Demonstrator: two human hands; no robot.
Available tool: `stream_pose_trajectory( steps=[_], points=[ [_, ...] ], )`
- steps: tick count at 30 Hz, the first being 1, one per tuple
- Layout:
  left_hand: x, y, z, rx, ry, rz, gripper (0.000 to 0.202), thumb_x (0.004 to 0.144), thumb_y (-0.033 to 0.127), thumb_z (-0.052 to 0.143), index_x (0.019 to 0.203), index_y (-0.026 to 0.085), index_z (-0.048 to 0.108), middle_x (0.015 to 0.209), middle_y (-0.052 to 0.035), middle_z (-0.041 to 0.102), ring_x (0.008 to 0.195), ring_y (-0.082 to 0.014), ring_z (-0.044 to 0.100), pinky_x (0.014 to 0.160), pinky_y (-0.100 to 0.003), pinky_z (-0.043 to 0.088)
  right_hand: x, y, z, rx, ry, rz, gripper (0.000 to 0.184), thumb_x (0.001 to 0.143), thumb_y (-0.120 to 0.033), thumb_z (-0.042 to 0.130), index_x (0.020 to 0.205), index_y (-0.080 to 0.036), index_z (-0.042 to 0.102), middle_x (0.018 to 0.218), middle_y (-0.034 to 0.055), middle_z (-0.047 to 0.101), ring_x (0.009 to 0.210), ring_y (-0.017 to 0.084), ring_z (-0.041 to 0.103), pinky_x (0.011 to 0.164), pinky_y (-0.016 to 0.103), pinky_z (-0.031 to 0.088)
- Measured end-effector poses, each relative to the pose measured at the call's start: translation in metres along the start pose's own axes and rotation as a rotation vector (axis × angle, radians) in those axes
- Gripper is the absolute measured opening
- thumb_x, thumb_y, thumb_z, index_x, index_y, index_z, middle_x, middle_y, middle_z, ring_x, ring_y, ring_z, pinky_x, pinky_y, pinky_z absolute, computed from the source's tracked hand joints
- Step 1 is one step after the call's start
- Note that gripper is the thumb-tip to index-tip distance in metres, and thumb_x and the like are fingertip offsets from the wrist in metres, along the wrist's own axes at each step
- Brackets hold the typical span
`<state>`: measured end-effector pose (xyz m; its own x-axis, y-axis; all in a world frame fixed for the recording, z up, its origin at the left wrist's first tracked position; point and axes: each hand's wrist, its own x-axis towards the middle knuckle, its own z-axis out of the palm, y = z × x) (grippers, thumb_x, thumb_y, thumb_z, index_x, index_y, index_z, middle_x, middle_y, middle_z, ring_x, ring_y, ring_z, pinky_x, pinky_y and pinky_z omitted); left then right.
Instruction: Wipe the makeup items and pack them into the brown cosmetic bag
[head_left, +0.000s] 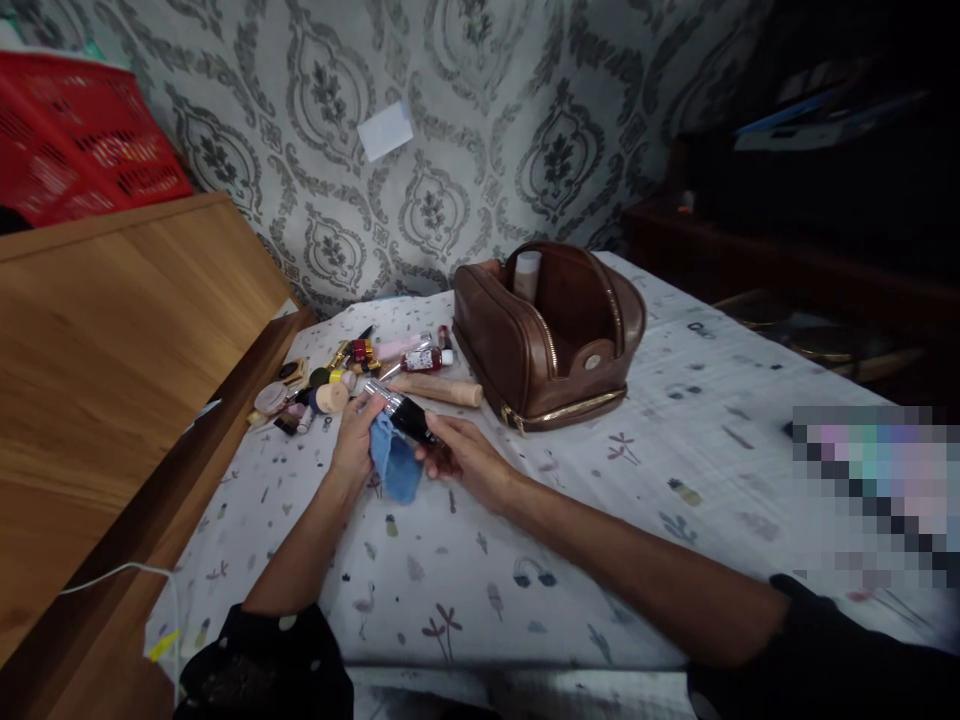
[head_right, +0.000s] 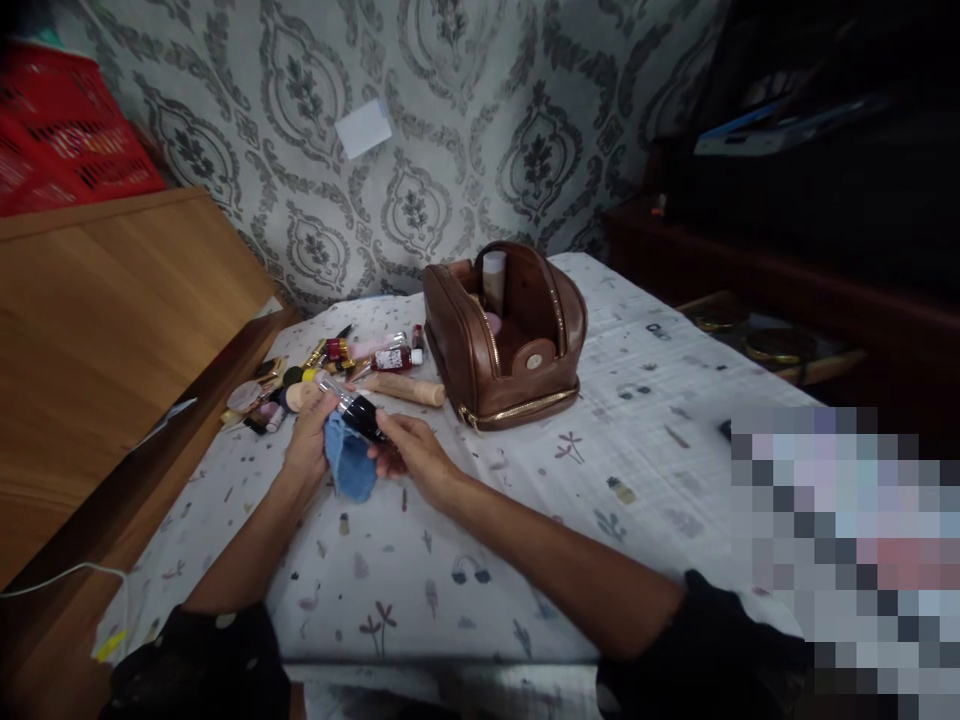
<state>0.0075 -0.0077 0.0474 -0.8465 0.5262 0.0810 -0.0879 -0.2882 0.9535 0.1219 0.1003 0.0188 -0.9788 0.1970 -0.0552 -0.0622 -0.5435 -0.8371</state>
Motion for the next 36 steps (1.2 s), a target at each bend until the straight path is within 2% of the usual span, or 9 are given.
stream_pose_trajectory(
  steps=[3, 7, 12, 15, 18, 20, 24, 31, 36],
  points=[
    [-0.002, -0.003, 0.003, -0.058, 0.012, 0.006, 0.052, 0.064, 0.052, 0.085, 0.100, 0.018, 0.068, 0.070, 0.0034, 0.067, 0.055, -0.0091, 0.059, 0.056, -0.021, 0.049, 0.001, 0.003, -0.001, -0.082, 0.027, -0.068, 0.056, 0.072, -0.072, 0.070, 0.081, -0.019, 0.054, 0.067, -0.0005, 0.061, 0.048, 0.010, 0.050, 0.040, 0.022, 0.029],
    [-0.004, -0.005, 0.006, -0.117, 0.039, 0.025, 0.053, 0.066, 0.052, 0.083, 0.104, 0.020, 0.066, 0.083, 0.0019, 0.070, 0.069, -0.0105, 0.065, 0.065, -0.022, 0.051, 0.001, 0.008, -0.003, -0.360, 0.042, -0.219, 0.049, 0.078, -0.068, 0.066, 0.078, -0.021, 0.054, 0.056, -0.0041, 0.051, 0.046, 0.011, 0.046, 0.044, 0.024, 0.033],
    [-0.008, -0.006, 0.010, -0.153, -0.013, -0.077, 0.040, 0.064, 0.040, 0.086, 0.087, 0.019, 0.061, 0.071, 0.0049, 0.065, 0.070, -0.0131, 0.068, 0.070, -0.025, 0.054, -0.004, 0.008, -0.003, -0.552, 0.021, -0.234, 0.037, 0.090, -0.057, 0.057, 0.087, -0.020, 0.058, 0.065, -0.0016, 0.057, 0.050, 0.013, 0.051, 0.052, 0.027, 0.037],
    [-0.009, -0.004, 0.013, -0.144, 0.016, -0.063, 0.035, 0.063, 0.035, 0.084, 0.076, 0.019, 0.055, 0.064, 0.0063, 0.061, 0.064, -0.0116, 0.065, 0.067, -0.024, 0.053, -0.006, 0.005, -0.002, -0.586, 0.049, -0.252, 0.033, 0.083, -0.045, 0.069, 0.102, -0.021, 0.058, 0.072, -0.0018, 0.059, 0.060, 0.015, 0.054, 0.057, 0.027, 0.038],
    [-0.009, -0.002, 0.014, -0.145, 0.030, -0.076, 0.035, 0.063, 0.033, 0.083, 0.073, 0.020, 0.052, 0.060, 0.0072, 0.058, 0.059, -0.0104, 0.062, 0.064, -0.023, 0.053, -0.009, 0.004, 0.001, -0.607, 0.087, -0.289, 0.035, 0.073, -0.037, 0.079, 0.094, -0.022, 0.054, 0.074, -0.0025, 0.058, 0.069, 0.016, 0.054, 0.060, 0.026, 0.037],
    [-0.009, -0.001, 0.013, -0.155, 0.025, -0.070, 0.033, 0.063, 0.031, 0.082, 0.075, 0.020, 0.053, 0.059, 0.0081, 0.056, 0.059, -0.0102, 0.062, 0.064, -0.023, 0.052, -0.011, 0.003, 0.003, -0.587, 0.067, -0.287, 0.030, 0.078, -0.039, 0.074, 0.087, -0.022, 0.051, 0.074, -0.0018, 0.058, 0.067, 0.016, 0.054, 0.058, 0.026, 0.037],
    [-0.009, -0.001, 0.012, -0.180, 0.016, -0.064, 0.029, 0.066, 0.029, 0.078, 0.083, 0.021, 0.055, 0.059, 0.0089, 0.055, 0.060, -0.0102, 0.062, 0.064, -0.023, 0.052, -0.014, 0.002, 0.005, -0.492, -0.009, -0.219, 0.030, 0.084, -0.046, 0.068, 0.090, -0.022, 0.050, 0.067, -0.0030, 0.057, 0.054, 0.013, 0.053, 0.049, 0.026, 0.038],
    [-0.015, 0.005, 0.012, -0.176, -0.001, -0.051, 0.032, 0.068, 0.031, 0.077, 0.091, 0.023, 0.056, 0.059, 0.0086, 0.052, 0.063, -0.0114, 0.063, 0.062, -0.022, 0.051, -0.006, 0.007, 0.005, -0.220, -0.125, -0.029, 0.050, 0.076, -0.066, 0.071, 0.083, -0.020, 0.051, 0.067, 0.0009, 0.063, 0.047, 0.012, 0.057, 0.040, 0.022, 0.035],
    [-0.015, 0.010, 0.012, -0.155, -0.013, -0.035, 0.032, 0.067, 0.030, 0.078, 0.089, 0.023, 0.056, 0.058, 0.0085, 0.053, 0.063, -0.0114, 0.062, 0.063, -0.023, 0.053, -0.005, 0.007, 0.007, -0.102, -0.145, 0.056, 0.055, 0.072, -0.068, 0.073, 0.086, -0.018, 0.054, 0.074, 0.0026, 0.066, 0.050, 0.010, 0.059, 0.039, 0.020, 0.032]
  ],
)
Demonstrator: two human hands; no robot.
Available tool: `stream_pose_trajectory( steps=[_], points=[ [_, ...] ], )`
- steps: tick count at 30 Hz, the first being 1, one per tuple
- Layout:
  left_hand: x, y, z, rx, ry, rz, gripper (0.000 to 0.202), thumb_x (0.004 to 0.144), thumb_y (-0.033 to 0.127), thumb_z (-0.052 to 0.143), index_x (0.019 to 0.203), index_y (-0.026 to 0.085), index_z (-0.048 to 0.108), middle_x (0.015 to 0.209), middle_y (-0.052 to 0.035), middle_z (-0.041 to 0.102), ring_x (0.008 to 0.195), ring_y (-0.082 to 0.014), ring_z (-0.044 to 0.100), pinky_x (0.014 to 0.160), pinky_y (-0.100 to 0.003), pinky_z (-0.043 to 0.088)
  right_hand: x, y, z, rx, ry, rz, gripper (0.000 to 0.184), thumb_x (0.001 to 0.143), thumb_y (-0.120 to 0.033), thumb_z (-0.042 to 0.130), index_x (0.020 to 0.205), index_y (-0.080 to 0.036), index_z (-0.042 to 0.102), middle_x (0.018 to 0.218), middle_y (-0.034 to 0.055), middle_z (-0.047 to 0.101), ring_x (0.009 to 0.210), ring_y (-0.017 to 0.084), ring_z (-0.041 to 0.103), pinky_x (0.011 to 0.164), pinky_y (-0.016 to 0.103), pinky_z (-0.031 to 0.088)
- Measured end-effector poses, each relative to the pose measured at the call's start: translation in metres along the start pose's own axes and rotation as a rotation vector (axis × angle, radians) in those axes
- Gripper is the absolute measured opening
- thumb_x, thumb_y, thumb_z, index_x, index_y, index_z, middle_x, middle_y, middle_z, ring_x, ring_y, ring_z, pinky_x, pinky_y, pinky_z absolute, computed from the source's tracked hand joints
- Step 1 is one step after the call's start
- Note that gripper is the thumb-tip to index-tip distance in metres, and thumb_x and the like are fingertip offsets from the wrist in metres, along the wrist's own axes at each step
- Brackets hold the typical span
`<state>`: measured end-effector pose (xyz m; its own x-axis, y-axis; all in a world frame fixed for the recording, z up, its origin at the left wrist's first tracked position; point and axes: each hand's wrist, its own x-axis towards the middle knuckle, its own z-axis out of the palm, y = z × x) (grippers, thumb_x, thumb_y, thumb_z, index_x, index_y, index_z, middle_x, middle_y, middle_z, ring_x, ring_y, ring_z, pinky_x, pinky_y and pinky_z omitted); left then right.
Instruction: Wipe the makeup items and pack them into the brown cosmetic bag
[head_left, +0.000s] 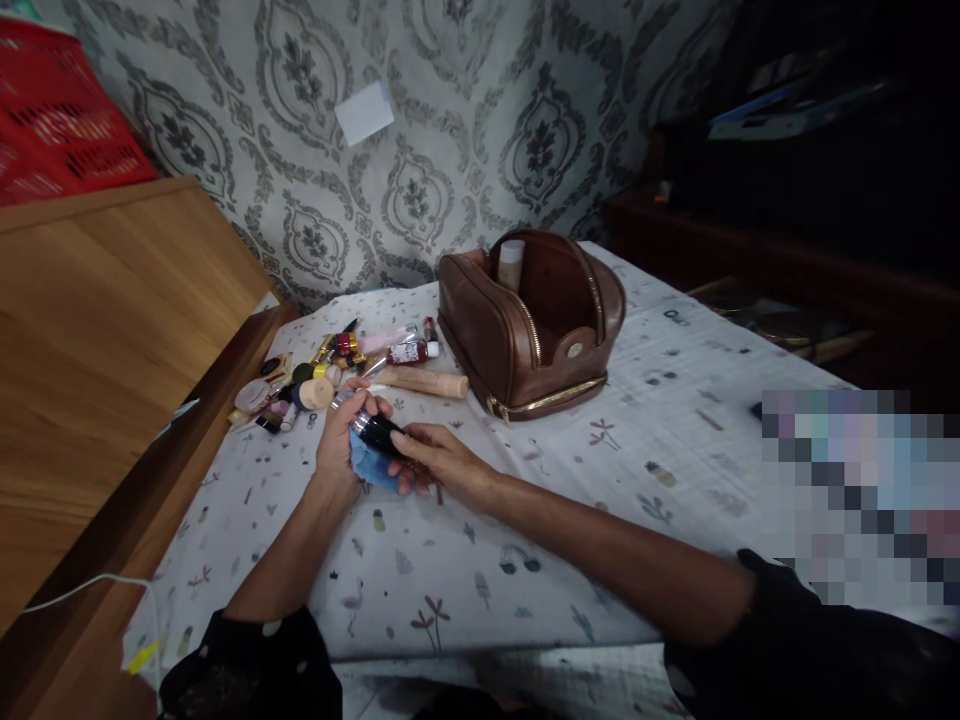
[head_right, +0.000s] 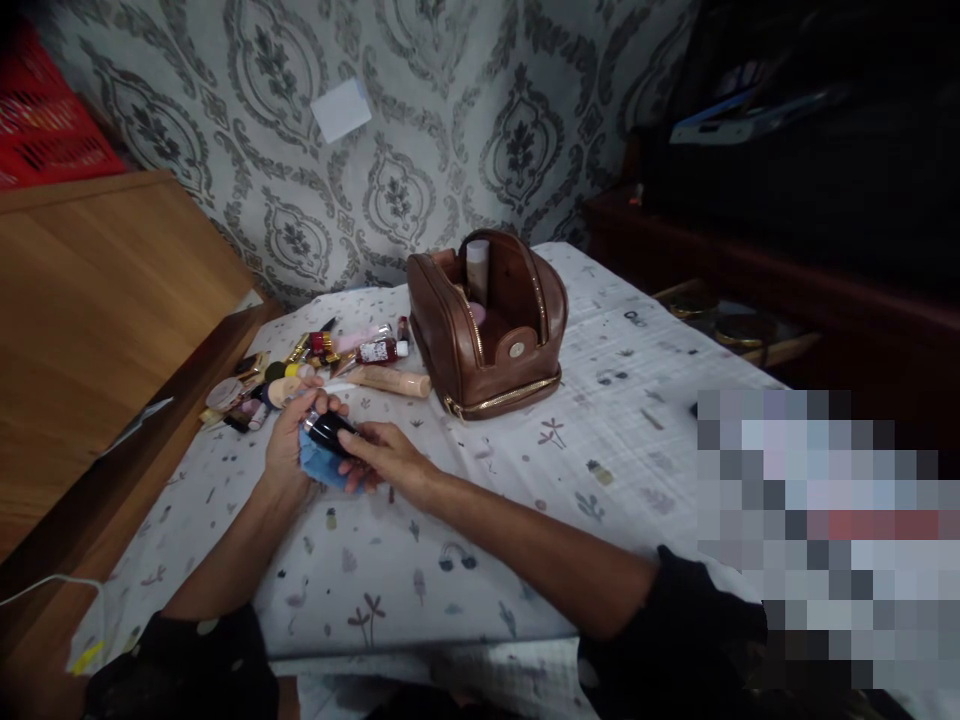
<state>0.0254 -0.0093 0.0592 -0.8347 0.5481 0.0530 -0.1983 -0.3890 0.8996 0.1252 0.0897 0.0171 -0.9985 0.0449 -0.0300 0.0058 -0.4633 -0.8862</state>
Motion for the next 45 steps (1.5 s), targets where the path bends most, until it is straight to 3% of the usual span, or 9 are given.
stream_pose_trajectory(
  steps=[3, 6, 16, 20, 25, 31, 35, 41, 45],
  points=[
    [0.003, 0.000, -0.001, 0.014, 0.027, 0.039, 0.031, 0.068, 0.030, 0.078, 0.089, 0.023, 0.056, 0.059, 0.0084, 0.054, 0.061, -0.0108, 0.062, 0.063, -0.022, 0.052, 0.001, 0.001, -0.001, -0.058, 0.073, -0.060, 0.053, 0.070, -0.055, 0.080, 0.099, -0.020, 0.053, 0.070, -0.0015, 0.063, 0.052, 0.012, 0.058, 0.040, 0.021, 0.035],
    [0.007, -0.003, -0.003, -0.012, 0.046, 0.053, 0.032, 0.067, 0.028, 0.079, 0.087, 0.022, 0.056, 0.059, 0.0087, 0.055, 0.058, -0.0092, 0.061, 0.062, -0.021, 0.052, 0.004, 0.005, -0.004, -0.119, 0.144, -0.114, 0.052, 0.067, -0.047, 0.084, 0.096, -0.022, 0.049, 0.063, -0.0049, 0.059, 0.049, 0.012, 0.056, 0.040, 0.021, 0.035],
    [0.005, -0.001, -0.004, -0.054, 0.015, 0.052, 0.027, 0.071, 0.030, 0.078, 0.090, 0.022, 0.060, 0.060, 0.0080, 0.056, 0.060, -0.0098, 0.062, 0.065, -0.022, 0.053, 0.001, -0.001, -0.002, -0.007, 0.023, -0.064, 0.057, 0.065, -0.068, 0.077, 0.080, -0.020, 0.050, 0.072, 0.0010, 0.069, 0.050, 0.011, 0.062, 0.041, 0.020, 0.035],
    [-0.002, -0.007, 0.001, -0.058, 0.002, 0.047, 0.035, 0.074, 0.044, 0.077, 0.096, 0.023, 0.060, 0.072, 0.0049, 0.063, 0.063, -0.0117, 0.065, 0.056, -0.022, 0.052, 0.000, -0.003, -0.001, 0.058, 0.060, -0.063, 0.054, 0.069, -0.064, 0.077, 0.084, -0.018, 0.054, 0.072, 0.0008, 0.068, 0.051, 0.010, 0.061, 0.043, 0.019, 0.037],
    [-0.007, -0.015, 0.007, -0.024, -0.062, -0.060, 0.039, 0.070, 0.048, 0.078, 0.087, 0.021, 0.056, 0.076, 0.0038, 0.065, 0.042, -0.0072, 0.053, 0.040, -0.021, 0.044, 0.001, -0.003, -0.001, 0.033, 0.109, -0.100, 0.051, 0.070, -0.062, 0.077, 0.085, -0.018, 0.054, 0.070, -0.0004, 0.067, 0.050, 0.010, 0.060, 0.042, 0.019, 0.037],
    [-0.003, -0.010, 0.002, 0.018, -0.036, 0.008, 0.029, 0.067, 0.037, 0.077, 0.075, 0.019, 0.055, 0.074, 0.0019, 0.066, 0.071, -0.0152, 0.068, 0.058, -0.022, 0.054, -0.002, -0.004, 0.001, 0.108, 0.054, -0.052, 0.057, 0.065, -0.065, 0.079, 0.084, -0.017, 0.055, 0.069, -0.0011, 0.068, 0.046, 0.008, 0.056, 0.042, 0.019, 0.037],
    [-0.001, -0.010, 0.000, -0.005, -0.054, 0.007, 0.030, 0.067, 0.038, 0.079, 0.075, 0.019, 0.057, 0.074, 0.0019, 0.066, 0.074, -0.0144, 0.069, 0.063, -0.022, 0.055, -0.001, -0.002, 0.000, 0.185, 0.039, -0.013, 0.057, 0.064, -0.063, 0.082, 0.084, -0.017, 0.054, 0.069, -0.0001, 0.069, 0.047, 0.008, 0.057, 0.040, 0.018, 0.033],
    [-0.012, -0.025, 0.008, -0.005, -0.083, -0.010, 0.050, 0.066, 0.054, 0.081, 0.098, 0.023, 0.060, 0.083, 0.0021, 0.070, 0.043, -0.0048, 0.052, 0.039, -0.017, 0.045, 0.003, 0.002, -0.001, 0.209, 0.057, -0.065, 0.056, 0.069, -0.065, 0.078, 0.088, -0.018, 0.053, 0.071, 0.0003, 0.069, 0.050, 0.009, 0.060, 0.042, 0.018, 0.037],
    [-0.018, -0.033, 0.013, 0.086, -0.136, -0.051, 0.048, 0.072, 0.048, 0.078, 0.106, 0.023, 0.057, 0.086, 0.0018, 0.070, 0.032, -0.0002, 0.038, 0.029, -0.015, 0.034, 0.007, 0.005, -0.003, 0.087, 0.092, -0.063, 0.053, 0.077, -0.068, 0.068, 0.084, -0.018, 0.051, 0.068, -0.0005, 0.066, 0.049, 0.010, 0.060, 0.042, 0.019, 0.037]
  ],
)
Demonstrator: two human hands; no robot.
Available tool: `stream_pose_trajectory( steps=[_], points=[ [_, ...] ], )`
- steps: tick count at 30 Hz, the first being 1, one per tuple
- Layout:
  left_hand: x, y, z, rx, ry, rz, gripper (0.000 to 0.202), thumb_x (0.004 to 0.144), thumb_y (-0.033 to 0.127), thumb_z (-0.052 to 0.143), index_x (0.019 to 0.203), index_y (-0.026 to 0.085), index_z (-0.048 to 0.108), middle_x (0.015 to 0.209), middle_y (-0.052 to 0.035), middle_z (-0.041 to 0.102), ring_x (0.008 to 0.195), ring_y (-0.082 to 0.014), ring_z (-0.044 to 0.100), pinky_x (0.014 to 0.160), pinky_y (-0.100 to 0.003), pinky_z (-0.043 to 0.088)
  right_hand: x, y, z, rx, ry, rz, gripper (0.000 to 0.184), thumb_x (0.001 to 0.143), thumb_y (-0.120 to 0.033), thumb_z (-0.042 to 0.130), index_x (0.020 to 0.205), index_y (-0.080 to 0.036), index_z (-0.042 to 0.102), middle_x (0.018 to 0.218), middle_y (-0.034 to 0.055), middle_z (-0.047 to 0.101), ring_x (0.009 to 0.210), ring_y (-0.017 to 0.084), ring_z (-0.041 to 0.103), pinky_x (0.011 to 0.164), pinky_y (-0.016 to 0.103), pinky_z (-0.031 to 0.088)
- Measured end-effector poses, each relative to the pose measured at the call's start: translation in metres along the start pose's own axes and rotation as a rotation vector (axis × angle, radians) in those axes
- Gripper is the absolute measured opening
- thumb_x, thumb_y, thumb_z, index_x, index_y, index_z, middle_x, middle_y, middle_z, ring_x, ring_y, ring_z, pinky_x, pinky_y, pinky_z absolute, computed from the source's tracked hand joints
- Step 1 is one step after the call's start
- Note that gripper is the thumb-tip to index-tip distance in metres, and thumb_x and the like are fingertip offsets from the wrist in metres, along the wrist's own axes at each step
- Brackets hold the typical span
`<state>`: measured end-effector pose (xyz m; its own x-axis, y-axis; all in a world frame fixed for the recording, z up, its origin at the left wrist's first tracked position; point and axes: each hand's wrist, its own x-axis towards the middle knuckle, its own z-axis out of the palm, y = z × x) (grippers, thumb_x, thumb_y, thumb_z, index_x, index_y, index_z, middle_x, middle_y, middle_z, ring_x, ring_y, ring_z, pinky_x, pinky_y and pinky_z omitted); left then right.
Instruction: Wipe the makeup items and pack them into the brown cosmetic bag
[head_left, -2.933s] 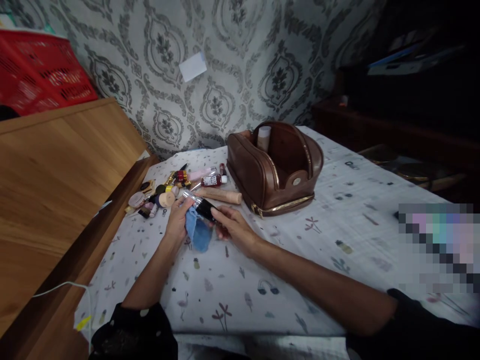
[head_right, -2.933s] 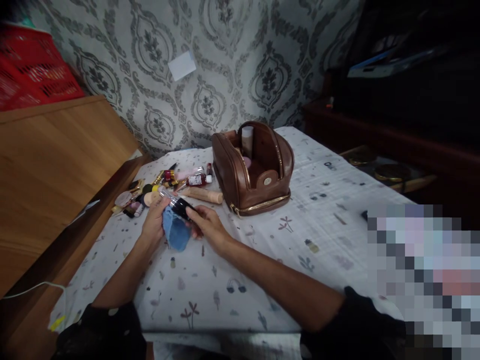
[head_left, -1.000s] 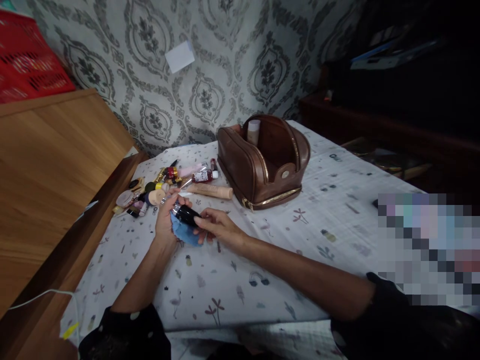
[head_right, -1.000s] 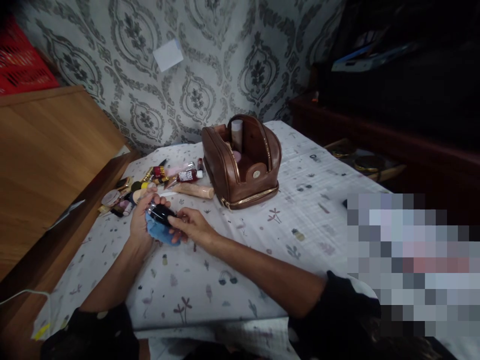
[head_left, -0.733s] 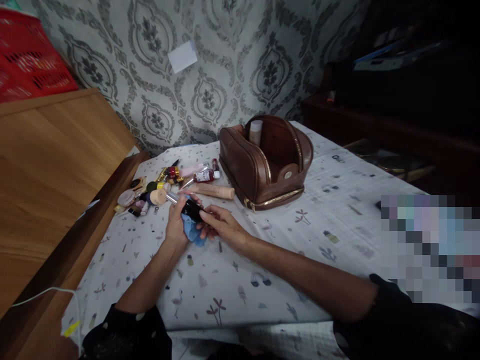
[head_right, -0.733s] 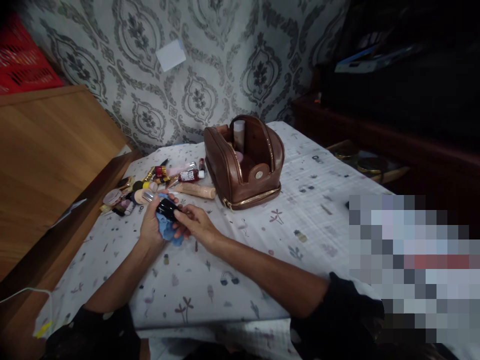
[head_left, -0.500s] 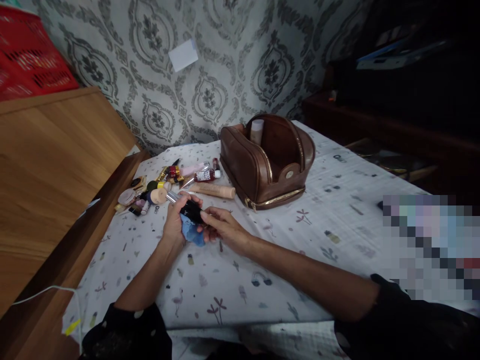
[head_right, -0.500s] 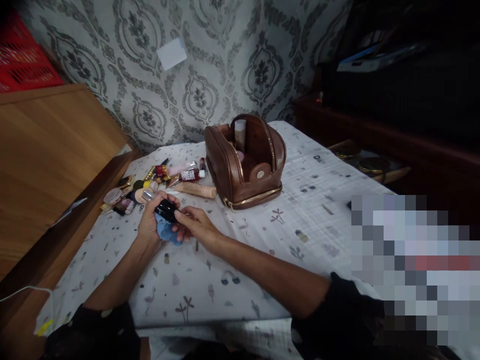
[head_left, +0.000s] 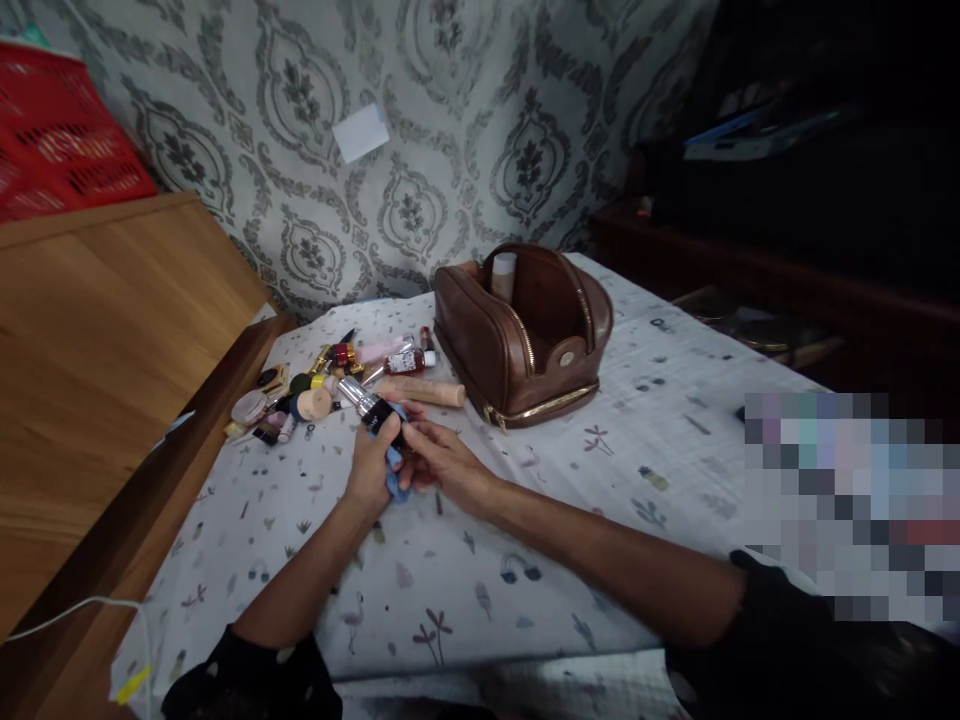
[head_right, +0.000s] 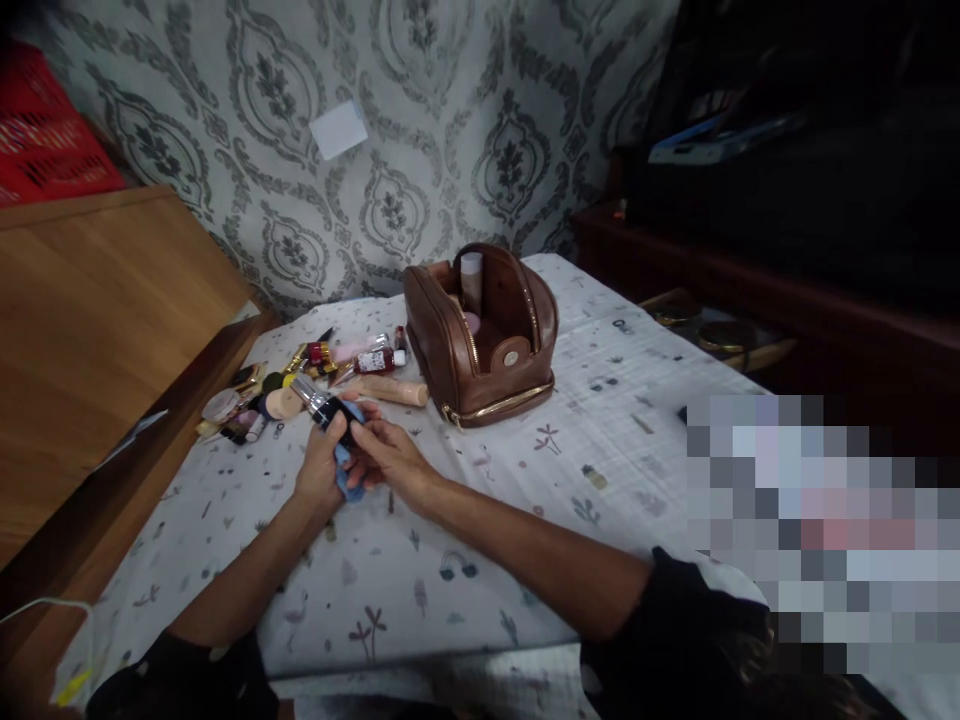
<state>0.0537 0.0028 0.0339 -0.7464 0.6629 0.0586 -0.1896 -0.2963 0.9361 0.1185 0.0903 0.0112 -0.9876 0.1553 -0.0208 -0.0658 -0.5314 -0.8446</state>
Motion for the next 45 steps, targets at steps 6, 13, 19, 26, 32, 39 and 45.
stream_pose_trajectory(
  steps=[6, 13, 19, 26, 32, 39, 45],
  points=[
    [0.003, 0.015, -0.006, 0.230, 0.167, 0.113, 0.045, 0.066, 0.033, 0.080, 0.103, 0.022, 0.057, 0.078, 0.0042, 0.067, 0.053, -0.0086, 0.060, 0.051, -0.019, 0.051, 0.003, -0.005, -0.008, -0.543, 0.178, -0.134, 0.039, 0.092, -0.055, 0.055, 0.087, -0.016, 0.060, 0.064, 0.0001, 0.061, 0.055, 0.013, 0.059, 0.049, 0.024, 0.042],
    [0.009, 0.021, -0.016, 1.035, 0.072, 0.308, 0.043, 0.061, 0.046, 0.075, 0.091, 0.020, 0.061, 0.079, -0.0013, 0.070, 0.072, -0.0207, 0.066, 0.064, -0.028, 0.052, -0.006, -0.028, -0.008, -0.590, 0.311, -0.517, 0.035, 0.084, -0.042, 0.070, 0.107, -0.018, 0.062, 0.098, 0.0027, 0.066, 0.084, 0.014, 0.061, 0.073, 0.025, 0.049],
    [0.010, 0.007, -0.024, 1.232, -0.101, 0.270, 0.047, 0.065, 0.055, 0.070, 0.096, 0.021, 0.064, 0.081, -0.0039, 0.073, 0.073, -0.0268, 0.070, 0.062, -0.032, 0.055, -0.012, -0.032, -0.007, -0.662, 0.325, -0.619, 0.019, 0.089, -0.036, 0.067, 0.083, -0.019, 0.060, 0.084, -0.0014, 0.063, 0.079, 0.013, 0.057, 0.076, 0.024, 0.047],
    [0.019, 0.018, -0.028, 1.027, -0.151, 0.159, 0.057, 0.061, 0.056, 0.077, 0.106, 0.022, 0.068, 0.104, -0.0090, 0.076, 0.097, -0.0308, 0.072, 0.084, -0.039, 0.059, -0.016, -0.041, -0.007, -0.630, 0.351, -0.623, 0.014, 0.088, -0.034, 0.066, 0.090, -0.020, 0.063, 0.082, -0.0026, 0.061, 0.075, 0.012, 0.055, 0.071, 0.022, 0.045],
    [0.021, 0.018, -0.032, 1.004, -0.153, 0.129, 0.057, 0.054, 0.055, 0.082, 0.098, 0.021, 0.072, 0.099, -0.0084, 0.077, 0.099, -0.0316, 0.070, 0.081, -0.036, 0.060, -0.016, -0.044, -0.007, -0.583, 0.401, -0.558, 0.019, 0.087, -0.037, 0.068, 0.087, -0.019, 0.061, 0.074, -0.0051, 0.056, 0.068, 0.010, 0.052, 0.065, 0.021, 0.042],
    [0.017, 0.014, -0.025, 0.941, -0.097, 0.201, 0.047, 0.054, 0.049, 0.083, 0.091, 0.021, 0.072, 0.095, -0.0079, 0.076, 0.094, -0.0307, 0.070, 0.082, -0.038, 0.058, -0.013, -0.048, -0.009, -0.585, 0.339, -0.545, 0.021, 0.085, -0.035, 0.070, 0.081, -0.020, 0.056, 0.072, -0.0060, 0.054, 0.068, 0.010, 0.052, 0.063, 0.020, 0.041],
    [0.016, 0.021, -0.015, 0.870, -0.107, 0.189, 0.044, 0.058, 0.043, 0.083, 0.093, 0.019, 0.071, 0.089, -0.0064, 0.075, 0.091, -0.0285, 0.069, 0.086, -0.040, 0.056, -0.020, -0.072, -0.006, -0.712, 0.283, -0.472, 0.022, 0.076, -0.025, 0.076, 0.089, -0.021, 0.058, 0.072, -0.0064, 0.056, 0.067, 0.011, 0.053, 0.062, 0.021, 0.039]
  ],
)
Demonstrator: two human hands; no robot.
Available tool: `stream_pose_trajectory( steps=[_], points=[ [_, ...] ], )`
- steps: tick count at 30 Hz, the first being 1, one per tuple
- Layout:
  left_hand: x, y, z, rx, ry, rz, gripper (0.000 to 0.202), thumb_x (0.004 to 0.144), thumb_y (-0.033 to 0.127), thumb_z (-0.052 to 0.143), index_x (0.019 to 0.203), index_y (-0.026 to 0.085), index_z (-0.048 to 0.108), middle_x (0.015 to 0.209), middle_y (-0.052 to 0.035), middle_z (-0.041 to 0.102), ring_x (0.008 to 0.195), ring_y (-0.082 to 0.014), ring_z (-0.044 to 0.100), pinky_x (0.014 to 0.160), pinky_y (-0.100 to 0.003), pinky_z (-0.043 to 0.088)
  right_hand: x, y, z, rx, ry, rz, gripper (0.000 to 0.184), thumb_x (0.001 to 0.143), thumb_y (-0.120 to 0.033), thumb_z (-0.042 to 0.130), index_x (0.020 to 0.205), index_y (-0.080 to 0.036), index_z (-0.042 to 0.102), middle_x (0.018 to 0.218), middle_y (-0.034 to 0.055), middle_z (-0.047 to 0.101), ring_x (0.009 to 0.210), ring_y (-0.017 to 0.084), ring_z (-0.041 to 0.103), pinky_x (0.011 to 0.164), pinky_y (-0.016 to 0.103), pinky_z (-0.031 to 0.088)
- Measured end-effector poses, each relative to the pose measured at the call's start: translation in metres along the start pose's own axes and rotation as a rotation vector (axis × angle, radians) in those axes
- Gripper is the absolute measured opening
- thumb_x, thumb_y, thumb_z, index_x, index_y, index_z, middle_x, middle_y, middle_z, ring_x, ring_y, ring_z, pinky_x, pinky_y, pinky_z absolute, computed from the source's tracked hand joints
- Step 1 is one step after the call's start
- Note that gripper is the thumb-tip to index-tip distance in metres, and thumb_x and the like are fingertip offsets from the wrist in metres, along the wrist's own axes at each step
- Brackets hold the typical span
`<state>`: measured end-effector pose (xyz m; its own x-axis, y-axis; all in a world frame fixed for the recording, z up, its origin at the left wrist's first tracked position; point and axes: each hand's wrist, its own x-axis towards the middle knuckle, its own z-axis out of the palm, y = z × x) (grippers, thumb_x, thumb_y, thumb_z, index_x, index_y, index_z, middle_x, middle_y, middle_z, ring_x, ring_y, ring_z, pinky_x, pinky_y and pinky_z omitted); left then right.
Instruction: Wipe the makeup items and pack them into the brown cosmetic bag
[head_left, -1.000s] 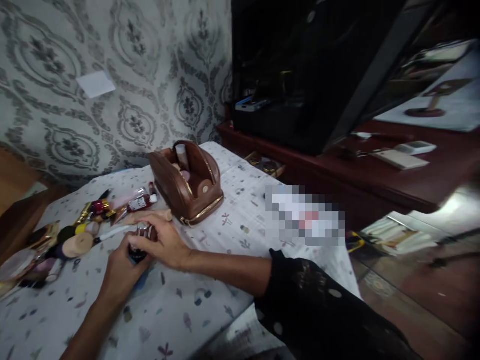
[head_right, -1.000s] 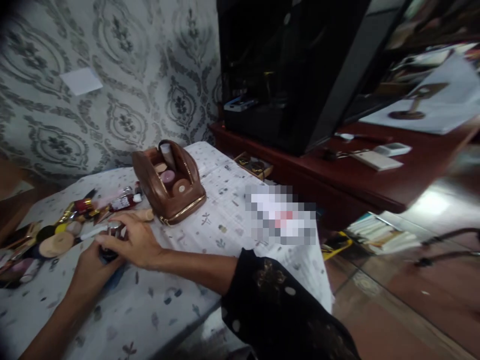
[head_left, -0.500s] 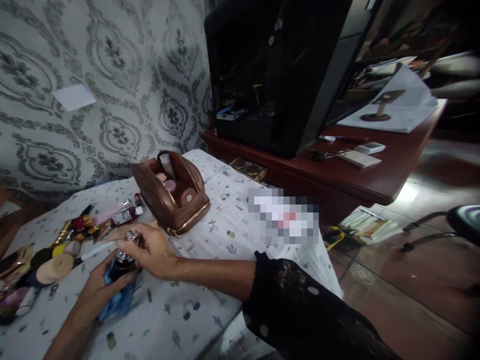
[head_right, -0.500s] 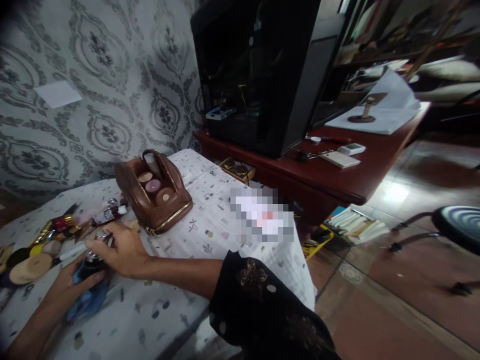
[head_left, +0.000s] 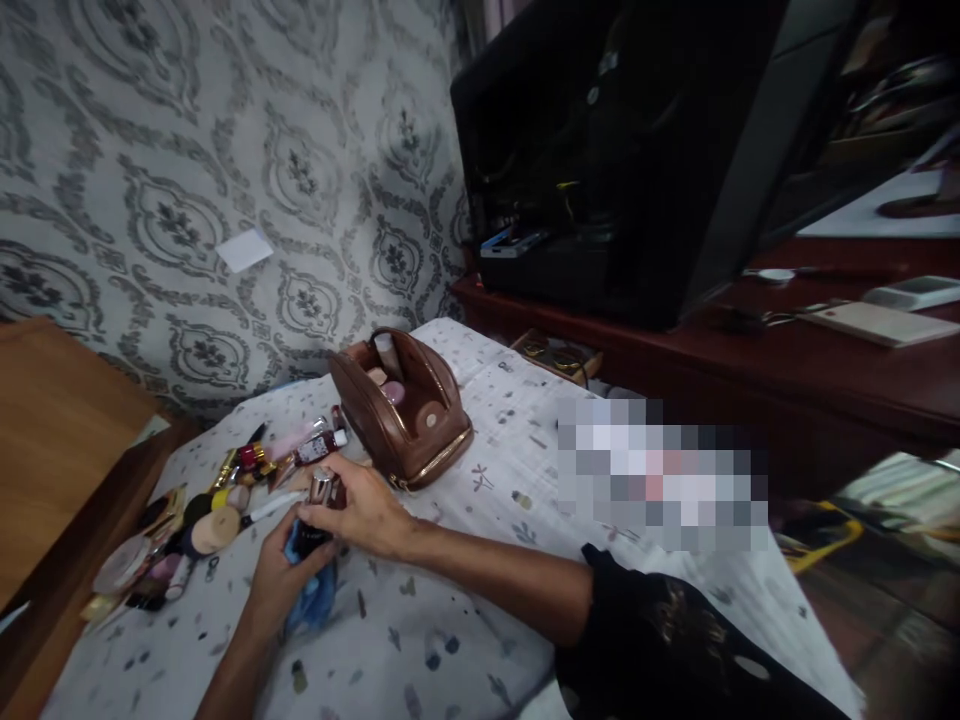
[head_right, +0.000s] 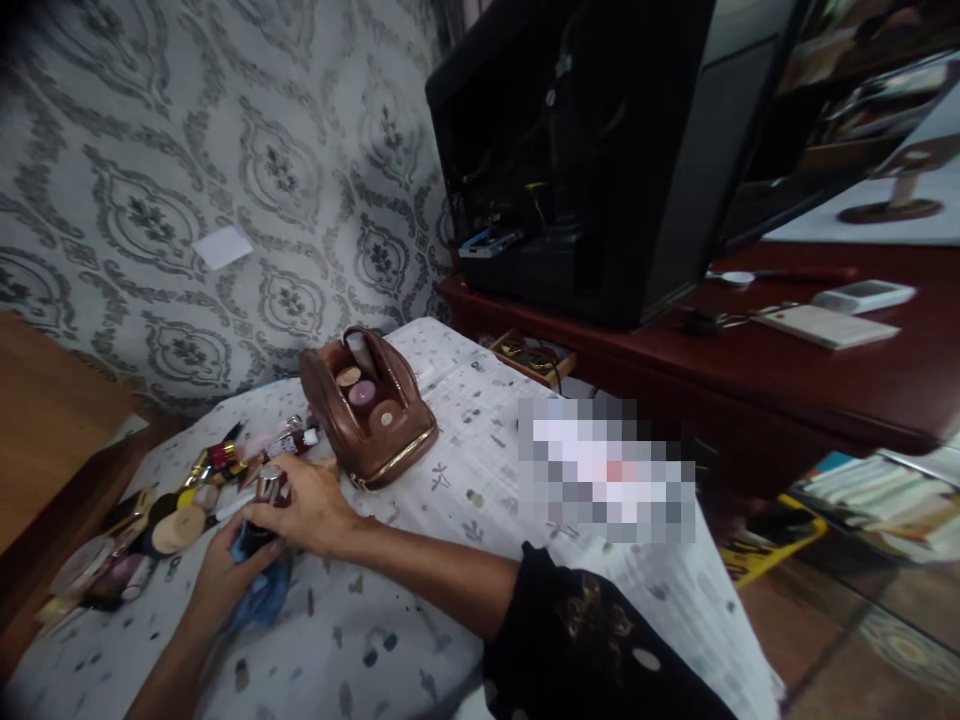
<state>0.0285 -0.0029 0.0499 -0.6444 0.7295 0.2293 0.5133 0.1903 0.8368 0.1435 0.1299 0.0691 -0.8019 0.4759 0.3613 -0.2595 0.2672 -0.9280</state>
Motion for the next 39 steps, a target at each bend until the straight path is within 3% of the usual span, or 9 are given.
stream_pose_trajectory(
  steps=[7, 10, 16, 22, 25, 28, 33, 39],
  points=[
    [0.012, 0.004, 0.003, -0.349, 0.091, -0.117, 0.063, 0.054, 0.052, 0.086, 0.105, 0.018, 0.068, 0.082, -0.0032, 0.072, 0.072, -0.0214, 0.069, 0.062, -0.028, 0.056, 0.000, -0.022, -0.029, 0.004, 0.041, -0.121, 0.019, 0.084, -0.034, 0.070, 0.086, -0.021, 0.056, 0.068, -0.0063, 0.051, 0.064, 0.011, 0.049, 0.061, 0.023, 0.036],
    [0.024, 0.020, 0.014, -0.478, 0.099, -0.124, 0.065, 0.054, 0.058, 0.085, 0.103, 0.018, 0.068, 0.073, -0.0027, 0.070, 0.066, -0.0216, 0.068, 0.055, -0.028, 0.054, 0.001, -0.030, -0.046, 0.036, 0.113, -0.181, 0.020, 0.086, -0.037, 0.067, 0.089, -0.020, 0.056, 0.073, -0.0048, 0.055, 0.067, 0.012, 0.051, 0.063, 0.023, 0.039],
    [0.050, 0.060, 0.045, -0.568, -0.001, -0.089, 0.058, 0.065, 0.067, 0.075, 0.094, 0.018, 0.067, 0.065, -0.0026, 0.066, 0.060, -0.0207, 0.065, 0.049, -0.028, 0.051, 0.010, -0.045, -0.083, -0.046, 0.237, -0.233, 0.021, 0.088, -0.038, 0.067, 0.093, -0.021, 0.056, 0.078, -0.0039, 0.060, 0.072, 0.014, 0.056, 0.069, 0.025, 0.042],
    [0.059, 0.087, 0.065, -0.526, -0.018, -0.022, 0.045, 0.079, 0.058, 0.067, 0.102, 0.019, 0.065, 0.070, -0.0004, 0.066, 0.058, -0.0143, 0.062, 0.051, -0.023, 0.049, 0.018, -0.053, -0.119, -0.151, 0.346, -0.236, 0.024, 0.091, -0.042, 0.064, 0.102, -0.023, 0.055, 0.085, -0.0023, 0.062, 0.078, 0.015, 0.060, 0.070, 0.026, 0.047],
    [0.058, 0.089, 0.067, -0.435, 0.048, 0.022, 0.047, 0.082, 0.052, 0.068, 0.118, 0.023, 0.061, 0.073, 0.0026, 0.064, 0.057, -0.0115, 0.059, 0.053, -0.021, 0.048, 0.022, -0.057, -0.136, -0.203, 0.373, -0.244, 0.022, 0.093, -0.043, 0.059, 0.101, -0.023, 0.054, 0.087, -0.0022, 0.063, 0.079, 0.015, 0.061, 0.071, 0.026, 0.047],
    [0.057, 0.085, 0.067, -0.144, 0.056, 0.169, 0.047, 0.086, 0.048, 0.063, 0.125, 0.022, 0.062, 0.074, 0.0016, 0.063, 0.063, -0.0143, 0.061, 0.061, -0.024, 0.051, 0.029, -0.058, -0.153, -0.285, 0.403, -0.275, 0.021, 0.095, -0.042, 0.057, 0.100, -0.022, 0.052, 0.089, -0.0017, 0.062, 0.080, 0.015, 0.060, 0.072, 0.025, 0.047],
    [0.053, 0.082, 0.070, 0.287, -0.017, 0.476, 0.041, 0.094, 0.040, 0.051, 0.128, 0.022, 0.065, 0.112, -0.0093, 0.070, 0.109, -0.0247, 0.064, 0.098, -0.036, 0.048, 0.043, -0.058, -0.177, -0.575, 0.398, -0.267, 0.020, 0.094, -0.037, 0.056, 0.100, -0.019, 0.051, 0.085, -0.0006, 0.060, 0.075, 0.015, 0.055, 0.070, 0.026, 0.043],
    [0.053, 0.074, 0.075, 0.377, 0.008, 0.542, 0.039, 0.099, 0.036, 0.045, 0.134, 0.025, 0.060, 0.110, -0.0088, 0.069, 0.104, -0.0220, 0.064, 0.092, -0.034, 0.049, 0.070, -0.055, -0.180, -0.933, 0.305, -0.216, 0.016, 0.092, -0.030, 0.057, 0.100, -0.017, 0.055, 0.098, 0.0059, 0.061, 0.087, 0.020, 0.056, 0.075, 0.029, 0.040]
  ],
)
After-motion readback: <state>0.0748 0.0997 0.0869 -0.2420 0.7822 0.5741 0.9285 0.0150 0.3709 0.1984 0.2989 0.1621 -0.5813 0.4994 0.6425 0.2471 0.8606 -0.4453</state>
